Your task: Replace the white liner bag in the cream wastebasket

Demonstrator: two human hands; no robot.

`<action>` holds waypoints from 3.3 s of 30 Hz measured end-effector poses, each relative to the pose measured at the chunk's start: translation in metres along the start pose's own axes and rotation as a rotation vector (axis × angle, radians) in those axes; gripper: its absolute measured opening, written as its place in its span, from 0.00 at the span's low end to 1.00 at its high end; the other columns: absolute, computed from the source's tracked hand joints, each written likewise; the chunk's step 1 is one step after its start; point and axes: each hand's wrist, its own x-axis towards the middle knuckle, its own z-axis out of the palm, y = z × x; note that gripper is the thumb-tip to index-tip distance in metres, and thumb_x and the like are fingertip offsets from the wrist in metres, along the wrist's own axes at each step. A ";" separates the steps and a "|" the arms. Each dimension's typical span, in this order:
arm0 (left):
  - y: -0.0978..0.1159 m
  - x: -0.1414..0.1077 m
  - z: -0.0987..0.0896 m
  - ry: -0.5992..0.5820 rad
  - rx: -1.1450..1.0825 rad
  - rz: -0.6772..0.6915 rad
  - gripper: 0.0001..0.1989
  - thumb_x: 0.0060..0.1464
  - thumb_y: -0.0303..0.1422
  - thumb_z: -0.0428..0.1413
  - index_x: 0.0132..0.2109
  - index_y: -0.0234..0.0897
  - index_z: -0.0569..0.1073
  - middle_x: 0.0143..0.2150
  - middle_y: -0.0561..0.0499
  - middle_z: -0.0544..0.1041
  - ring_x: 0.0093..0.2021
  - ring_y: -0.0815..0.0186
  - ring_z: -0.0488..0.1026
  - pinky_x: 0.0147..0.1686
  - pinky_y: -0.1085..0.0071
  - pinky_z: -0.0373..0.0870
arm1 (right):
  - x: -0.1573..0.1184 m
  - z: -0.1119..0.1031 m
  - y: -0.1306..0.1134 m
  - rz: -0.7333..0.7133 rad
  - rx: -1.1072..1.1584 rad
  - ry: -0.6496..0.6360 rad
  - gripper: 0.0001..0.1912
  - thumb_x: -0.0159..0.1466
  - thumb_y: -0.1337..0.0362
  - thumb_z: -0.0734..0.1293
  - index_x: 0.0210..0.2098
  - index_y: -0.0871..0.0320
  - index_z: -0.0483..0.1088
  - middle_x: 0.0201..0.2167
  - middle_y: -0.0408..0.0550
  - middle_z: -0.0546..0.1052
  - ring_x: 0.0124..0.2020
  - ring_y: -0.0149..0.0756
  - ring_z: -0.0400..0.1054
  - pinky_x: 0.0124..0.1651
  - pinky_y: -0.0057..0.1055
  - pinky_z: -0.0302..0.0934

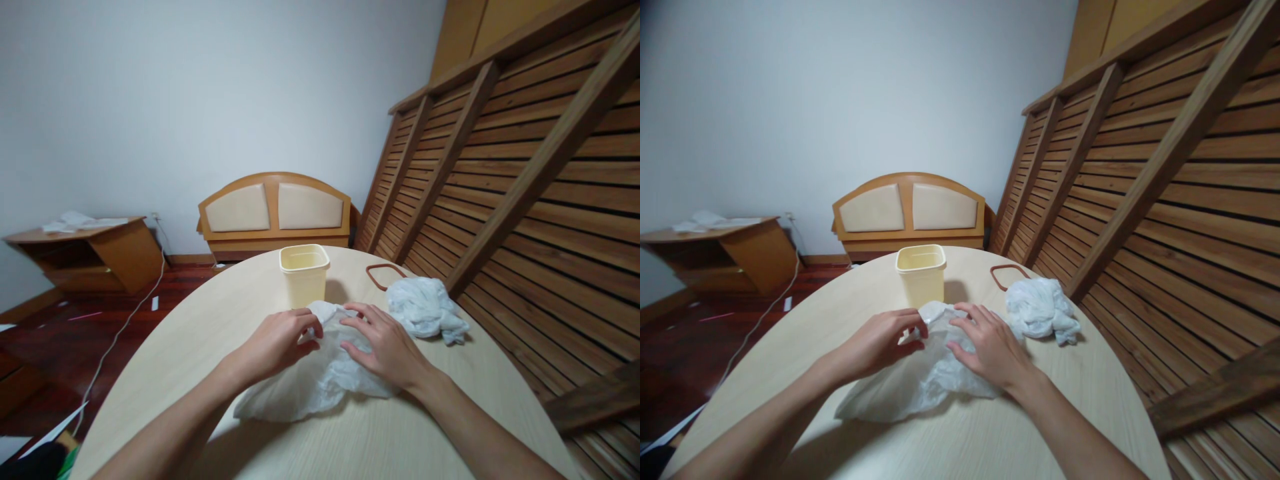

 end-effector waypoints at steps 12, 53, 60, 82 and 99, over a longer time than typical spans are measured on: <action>0.003 -0.001 0.000 0.046 -0.024 -0.089 0.21 0.60 0.38 0.57 0.59 0.42 0.67 0.40 0.49 0.81 0.35 0.62 0.76 0.35 0.67 0.68 | 0.002 -0.001 0.005 -0.037 0.007 0.142 0.03 0.69 0.68 0.66 0.39 0.56 0.72 0.34 0.47 0.80 0.37 0.39 0.74 0.41 0.38 0.66; -0.005 0.003 -0.019 0.245 -0.522 -0.258 0.20 0.58 0.40 0.54 0.54 0.34 0.73 0.31 0.48 0.80 0.24 0.68 0.69 0.22 0.75 0.64 | 0.002 -0.019 -0.018 -0.023 -0.024 0.368 0.08 0.67 0.73 0.65 0.44 0.58 0.71 0.34 0.44 0.81 0.33 0.33 0.78 0.37 0.28 0.69; 0.007 0.002 -0.010 0.133 -0.772 -0.215 0.34 0.57 0.39 0.58 0.67 0.37 0.60 0.38 0.46 0.80 0.26 0.68 0.72 0.21 0.76 0.68 | 0.003 -0.015 -0.037 -0.114 0.008 0.282 0.11 0.70 0.73 0.63 0.47 0.59 0.74 0.37 0.50 0.79 0.35 0.34 0.77 0.35 0.28 0.72; 0.022 0.002 -0.001 0.078 -0.216 0.056 0.09 0.63 0.30 0.55 0.41 0.36 0.81 0.36 0.48 0.81 0.34 0.66 0.76 0.36 0.72 0.70 | 0.002 -0.005 -0.033 -0.050 -0.061 0.328 0.29 0.65 0.68 0.69 0.63 0.62 0.60 0.55 0.61 0.74 0.54 0.48 0.71 0.48 0.43 0.71; 0.034 0.000 0.008 0.115 -0.608 -0.063 0.14 0.55 0.32 0.60 0.49 0.38 0.77 0.49 0.45 0.79 0.42 0.63 0.76 0.36 0.71 0.74 | -0.003 0.010 -0.035 -0.039 0.181 0.335 0.10 0.66 0.72 0.65 0.44 0.54 0.64 0.35 0.47 0.78 0.38 0.39 0.76 0.40 0.35 0.72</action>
